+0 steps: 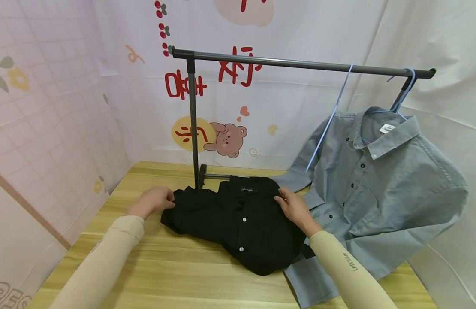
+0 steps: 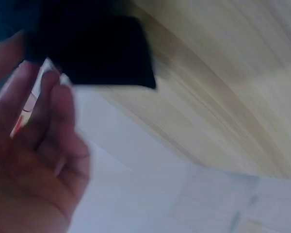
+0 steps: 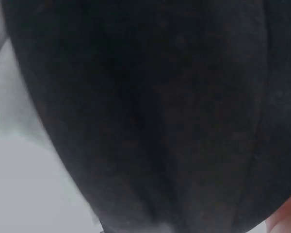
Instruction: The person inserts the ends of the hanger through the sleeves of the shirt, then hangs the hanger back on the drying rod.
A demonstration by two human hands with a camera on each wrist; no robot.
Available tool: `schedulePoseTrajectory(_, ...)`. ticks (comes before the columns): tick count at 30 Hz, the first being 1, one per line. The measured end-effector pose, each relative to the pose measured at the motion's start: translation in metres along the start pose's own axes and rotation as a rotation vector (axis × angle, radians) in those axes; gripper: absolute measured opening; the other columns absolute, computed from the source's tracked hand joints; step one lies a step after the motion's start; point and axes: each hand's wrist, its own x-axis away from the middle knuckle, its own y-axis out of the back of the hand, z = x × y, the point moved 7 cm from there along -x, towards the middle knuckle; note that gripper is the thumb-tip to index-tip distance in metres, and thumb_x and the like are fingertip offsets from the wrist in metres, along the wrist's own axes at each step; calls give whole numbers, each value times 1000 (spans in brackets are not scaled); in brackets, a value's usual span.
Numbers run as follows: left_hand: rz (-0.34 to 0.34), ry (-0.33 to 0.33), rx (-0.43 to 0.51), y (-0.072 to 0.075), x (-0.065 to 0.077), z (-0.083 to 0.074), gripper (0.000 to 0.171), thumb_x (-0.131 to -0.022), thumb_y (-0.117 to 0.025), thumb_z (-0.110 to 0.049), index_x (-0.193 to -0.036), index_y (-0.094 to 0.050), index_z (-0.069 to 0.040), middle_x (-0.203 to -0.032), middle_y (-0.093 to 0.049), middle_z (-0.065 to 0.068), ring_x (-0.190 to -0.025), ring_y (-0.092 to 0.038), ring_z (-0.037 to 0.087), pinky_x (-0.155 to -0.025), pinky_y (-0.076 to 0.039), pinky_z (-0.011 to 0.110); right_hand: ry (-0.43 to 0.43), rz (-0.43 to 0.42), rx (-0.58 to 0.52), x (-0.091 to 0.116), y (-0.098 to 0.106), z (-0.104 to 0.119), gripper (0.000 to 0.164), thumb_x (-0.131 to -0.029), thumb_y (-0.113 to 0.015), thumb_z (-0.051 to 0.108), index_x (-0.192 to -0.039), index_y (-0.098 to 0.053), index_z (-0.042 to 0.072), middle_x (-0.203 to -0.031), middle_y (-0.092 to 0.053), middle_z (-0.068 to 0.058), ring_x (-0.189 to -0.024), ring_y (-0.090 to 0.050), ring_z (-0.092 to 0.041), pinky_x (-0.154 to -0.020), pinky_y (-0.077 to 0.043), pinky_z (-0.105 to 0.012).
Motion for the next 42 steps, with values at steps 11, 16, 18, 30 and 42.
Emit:
schedulePoseTrajectory(11,-10,-50,365,-28,-49,-87,69,-100,-61,-21,-157,-24,-7,-150,-42,22,-134,-42,40,-107,-34,56,-30,-16,-95,5,1,-9,19,-104,-54,25,-113,-61,10,-111,-69,-11,-98,-65,-31,-81,-51,-49)
schedulePoseTrajectory(16,24,6,511,-51,-60,-94,56,-100,-62,-21,-150,-41,-11,-139,-52,15,-124,-51,35,-102,-39,51,-45,-5,-135,8,0,-10,21,-103,-56,27,-113,-62,10,-112,-69,-10,-100,-65,-31,-82,-51,-48)
schedulePoseTrajectory(18,-17,11,524,-52,-61,-94,35,-99,-64,-21,-131,-59,-11,-120,-62,10,-107,-58,29,-93,-44,45,-60,2,-149,8,2,-11,25,-103,-57,27,-117,-63,8,-115,-68,-11,-104,-65,-32,-85,-51,-49)
schedulePoseTrajectory(30,-105,-90,542,-46,-55,-101,27,-104,-55,-20,-89,-65,0,-65,-40,2,-58,-38,17,-61,-34,32,-276,-283,-142,7,59,-31,35,-106,-45,20,-129,-63,1,-113,-71,-16,-94,-67,-32,-84,-49,-48)
schedulePoseTrajectory(42,-149,-121,505,-41,-52,-102,39,-100,-62,-16,-66,-43,-12,-61,-35,0,-55,-34,16,-59,-32,31,-348,-683,-174,-15,182,-7,43,-105,-38,28,-119,-72,6,-107,-73,-15,-99,-66,-29,-87,-47,-42)
